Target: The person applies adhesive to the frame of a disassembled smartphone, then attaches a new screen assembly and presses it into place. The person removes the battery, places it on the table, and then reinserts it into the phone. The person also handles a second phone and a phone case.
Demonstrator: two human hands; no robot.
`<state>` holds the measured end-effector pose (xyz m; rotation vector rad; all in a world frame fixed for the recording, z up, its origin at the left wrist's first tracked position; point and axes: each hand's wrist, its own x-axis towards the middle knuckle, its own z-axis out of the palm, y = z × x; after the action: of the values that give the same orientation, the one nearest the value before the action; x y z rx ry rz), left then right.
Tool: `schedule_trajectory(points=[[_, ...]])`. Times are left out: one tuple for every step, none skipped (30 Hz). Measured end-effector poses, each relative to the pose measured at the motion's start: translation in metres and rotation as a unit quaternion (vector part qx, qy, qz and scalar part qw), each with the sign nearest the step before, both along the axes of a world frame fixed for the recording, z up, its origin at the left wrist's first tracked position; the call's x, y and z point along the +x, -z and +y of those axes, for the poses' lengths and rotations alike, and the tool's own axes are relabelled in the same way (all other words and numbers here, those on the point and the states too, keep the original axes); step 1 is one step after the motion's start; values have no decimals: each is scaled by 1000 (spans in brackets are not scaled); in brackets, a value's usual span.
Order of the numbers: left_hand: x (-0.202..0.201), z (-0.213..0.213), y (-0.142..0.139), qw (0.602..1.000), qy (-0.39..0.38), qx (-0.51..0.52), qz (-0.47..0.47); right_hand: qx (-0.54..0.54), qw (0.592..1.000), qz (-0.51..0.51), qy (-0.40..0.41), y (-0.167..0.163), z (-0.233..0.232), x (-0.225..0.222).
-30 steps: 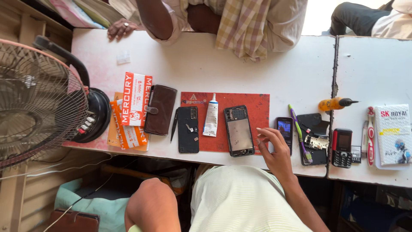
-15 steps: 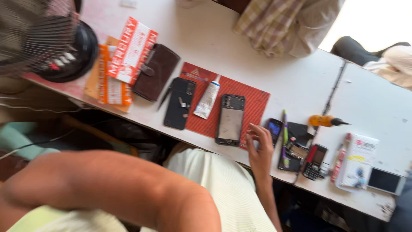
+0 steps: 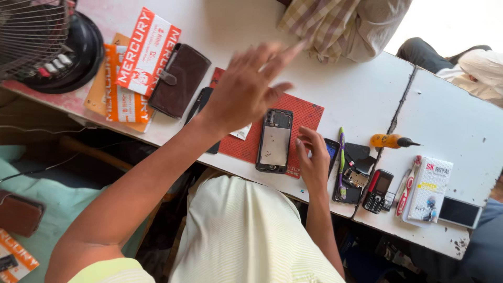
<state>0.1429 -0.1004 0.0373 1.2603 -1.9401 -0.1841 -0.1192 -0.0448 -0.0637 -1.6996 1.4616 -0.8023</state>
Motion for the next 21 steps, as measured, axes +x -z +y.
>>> schedule_trajectory(points=[[-7, -4, 15, 990, 4, 135, 42, 19, 1000, 10, 12, 0, -6, 2], [-12, -5, 29, 977, 0, 208, 40, 43, 999, 21, 21, 1, -8, 3], [-16, -4, 44, 959, -7, 280, 36, 54, 998, 24, 25, 1, -9, 5], [-21, -2, 57, 961, 8, 274, 35, 60, 998, 26, 27, 2, -11, 6], [-25, 1, 69, 962, 21, 270, 35, 66, 997, 29, 26, 3, -13, 7], [-28, 6, 80, 960, 11, 278, 29, 77, 997, 21, 24, 5, -13, 8], [-31, 9, 89, 959, 4, 284, 22, 87, 996, 11, 26, 6, -13, 10], [-36, 11, 95, 957, 2, 290, 13, 97, 995, 2, 32, 7, -12, 11], [-39, 13, 100, 956, -9, 293, 29, 96, 995, 21, 32, 8, -11, 12], [-43, 14, 104, 954, -19, 295, 43, 94, 994, 40, 33, 9, -10, 13], [-45, 13, 106, 953, -31, 297, 57, 92, 994, 58, 32, 10, -12, 15], [-48, 12, 107, 955, -38, 289, 44, 92, 993, 61, 34, 11, -13, 16], [-51, 11, 108, 958, -45, 283, 30, 92, 993, 63, 35, 12, -13, 17], [-54, 10, 108, 960, -51, 275, 17, 93, 993, 66, 37, 12, -13, 17], [-57, 9, 109, 956, -57, 289, 17, 95, 992, 69, 36, 13, -14, 18], [-59, 9, 110, 951, -62, 302, 17, 97, 992, 71, 36, 13, -14, 18], [-61, 9, 110, 947, -68, 314, 17, 99, 992, 73, 37, 14, -14, 18], [-60, 8, 110, 948, -70, 311, 15, 104, 992, 55, 42, 14, -14, 18], [-60, 8, 110, 948, -72, 309, 15, 109, 992, 37, 46, 14, -14, 17], [-60, 8, 109, 949, -74, 307, 14, 115, 992, 20, 51, 15, -13, 16], [-60, 9, 110, 947, -74, 311, 13, 139, 989, -24, 55, 16, -12, 14]])
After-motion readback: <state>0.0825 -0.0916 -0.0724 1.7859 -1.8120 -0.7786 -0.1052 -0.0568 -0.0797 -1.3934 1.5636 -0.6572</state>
